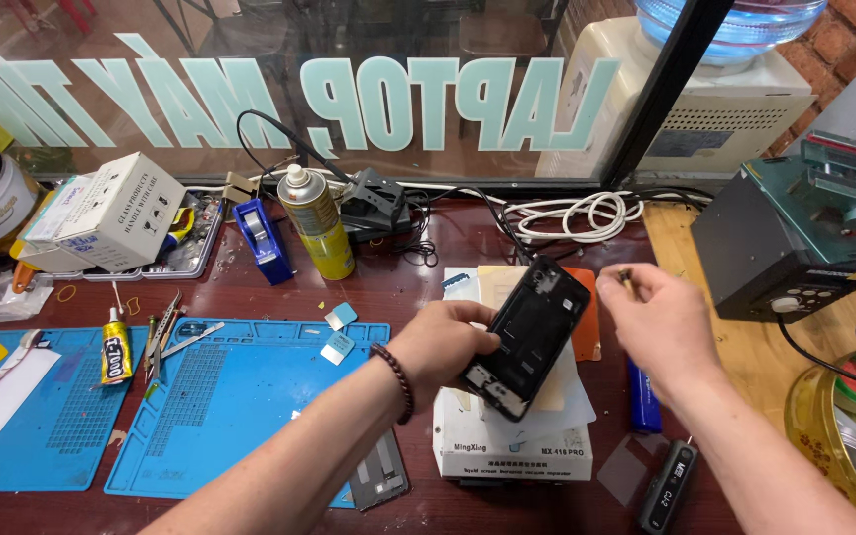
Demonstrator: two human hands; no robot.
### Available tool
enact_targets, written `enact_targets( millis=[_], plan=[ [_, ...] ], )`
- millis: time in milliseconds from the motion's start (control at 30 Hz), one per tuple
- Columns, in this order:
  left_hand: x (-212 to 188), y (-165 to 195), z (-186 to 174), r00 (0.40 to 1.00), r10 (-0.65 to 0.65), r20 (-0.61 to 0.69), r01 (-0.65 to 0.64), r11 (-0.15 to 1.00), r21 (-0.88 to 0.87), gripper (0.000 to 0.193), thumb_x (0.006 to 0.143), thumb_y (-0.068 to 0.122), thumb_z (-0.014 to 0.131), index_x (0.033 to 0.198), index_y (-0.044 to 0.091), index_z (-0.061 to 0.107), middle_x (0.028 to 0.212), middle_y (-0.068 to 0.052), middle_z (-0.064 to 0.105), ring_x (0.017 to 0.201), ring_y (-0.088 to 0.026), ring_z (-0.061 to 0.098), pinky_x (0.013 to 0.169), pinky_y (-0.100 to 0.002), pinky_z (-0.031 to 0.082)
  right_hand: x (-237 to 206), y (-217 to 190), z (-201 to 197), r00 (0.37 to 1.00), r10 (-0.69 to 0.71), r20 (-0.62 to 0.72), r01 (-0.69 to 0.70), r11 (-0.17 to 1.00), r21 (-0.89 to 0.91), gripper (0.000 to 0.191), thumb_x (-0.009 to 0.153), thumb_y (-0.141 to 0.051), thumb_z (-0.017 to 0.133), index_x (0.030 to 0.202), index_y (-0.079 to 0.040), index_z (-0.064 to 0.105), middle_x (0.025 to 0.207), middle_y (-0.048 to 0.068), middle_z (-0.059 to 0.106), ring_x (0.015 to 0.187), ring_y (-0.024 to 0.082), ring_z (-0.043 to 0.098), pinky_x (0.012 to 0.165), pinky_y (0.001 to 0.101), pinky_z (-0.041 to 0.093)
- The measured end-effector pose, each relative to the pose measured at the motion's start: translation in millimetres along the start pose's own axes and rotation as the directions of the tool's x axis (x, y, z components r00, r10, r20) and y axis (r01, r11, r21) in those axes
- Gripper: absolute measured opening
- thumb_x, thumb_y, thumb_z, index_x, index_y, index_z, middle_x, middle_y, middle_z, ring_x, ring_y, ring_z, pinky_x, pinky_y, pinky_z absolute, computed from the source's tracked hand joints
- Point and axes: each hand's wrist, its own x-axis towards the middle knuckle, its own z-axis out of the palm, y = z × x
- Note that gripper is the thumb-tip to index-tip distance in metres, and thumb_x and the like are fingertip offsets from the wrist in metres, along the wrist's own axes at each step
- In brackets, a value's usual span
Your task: The person uses a small screwdriver to remove screws from the back of a disassembled smartphone. They then use a metal prying tool to separate the back cover from the phone body, carefully working around the edges to detach it.
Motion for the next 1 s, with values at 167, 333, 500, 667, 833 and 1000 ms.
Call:
enact_targets(
  millis=[167, 333, 500, 667, 833, 1000],
  plan=[
    [-2, 33, -32, 0.960, -0.022, 0.280, -0.052, 0.966, 0.255, 0.035, 0.090, 0.001, 0.064, 0.123, 0.002, 0.075, 0.102, -0.008, 0.077, 0.080, -0.014, 0.072, 0.072, -0.032, 0.061, 14, -25, -33, 0.893, 0.147, 0.425, -0.187, 0.981, 0.053, 0.032, 0.095, -0.030, 0.067, 0.110, -0.006, 0.080, 0.061, -0.005, 0.050, 0.044, 0.005, 0.027, 0.040, 0.0259, 0.020],
    [6, 53, -32, 0.919, -0.065, 0.389, -0.159, 0.841, 0.518, 0.032, 0.089, 0.002, 0.069, 0.120, 0.003, 0.075, 0.105, -0.003, 0.078, 0.093, -0.010, 0.069, 0.088, -0.027, 0.055, 4, -32, -22, 0.703, 0.268, 0.658, -0.177, 0.963, -0.204, 0.033, 0.087, -0.029, 0.073, 0.111, -0.007, 0.081, 0.059, -0.006, 0.055, 0.042, 0.004, 0.028, 0.040, 0.0250, 0.019],
    [16, 56, -40, 0.883, 0.011, 0.469, -0.250, 0.857, 0.451, 0.027, 0.089, 0.005, 0.070, 0.116, 0.001, 0.077, 0.106, -0.005, 0.077, 0.097, -0.010, 0.069, 0.092, -0.026, 0.054, 2, -14, -24, 0.606, 0.320, 0.728, -0.338, 0.932, -0.128, 0.029, 0.085, -0.023, 0.077, 0.108, -0.006, 0.079, 0.062, -0.004, 0.060, 0.041, 0.004, 0.031, 0.039, 0.0243, 0.020],
    [38, 40, -43, 0.901, 0.390, -0.188, -0.301, 0.877, 0.376, 0.031, 0.093, 0.022, 0.071, 0.116, 0.002, 0.075, 0.098, -0.008, 0.072, 0.092, -0.020, 0.068, 0.082, -0.035, 0.057, 5, 27, -49, 0.648, 0.325, 0.688, -0.571, 0.805, 0.158, 0.021, 0.088, -0.020, 0.070, 0.105, -0.007, 0.070, 0.066, -0.003, 0.061, 0.040, 0.002, 0.029, 0.037, 0.0222, 0.019],
    [60, 6, -44, 0.933, -0.118, -0.339, 0.143, 0.989, 0.050, 0.036, 0.096, 0.022, 0.075, 0.123, 0.004, 0.061, 0.093, -0.009, 0.063, 0.087, -0.029, 0.069, 0.075, -0.044, 0.062, 2, 64, -74, 0.732, 0.331, 0.596, -0.633, 0.655, 0.414, 0.008, 0.093, -0.018, 0.066, 0.095, -0.013, 0.060, 0.071, -0.007, 0.057, 0.043, 0.001, 0.027, 0.040, 0.0206, 0.021],
    [86, 6, -46, 0.971, -0.004, -0.241, 0.013, 0.999, 0.036, 0.018, 0.084, -0.001, 0.077, 0.097, -0.002, 0.064, 0.084, -0.012, 0.071, 0.065, -0.022, 0.069, 0.056, -0.039, 0.060, -9, 72, -74, 0.773, 0.370, 0.515, -0.616, 0.631, 0.471, 0.007, 0.094, -0.020, 0.065, 0.095, -0.016, 0.060, 0.067, -0.010, 0.046, 0.045, 0.002, 0.026, 0.042, 0.0217, 0.022]
  ],
)
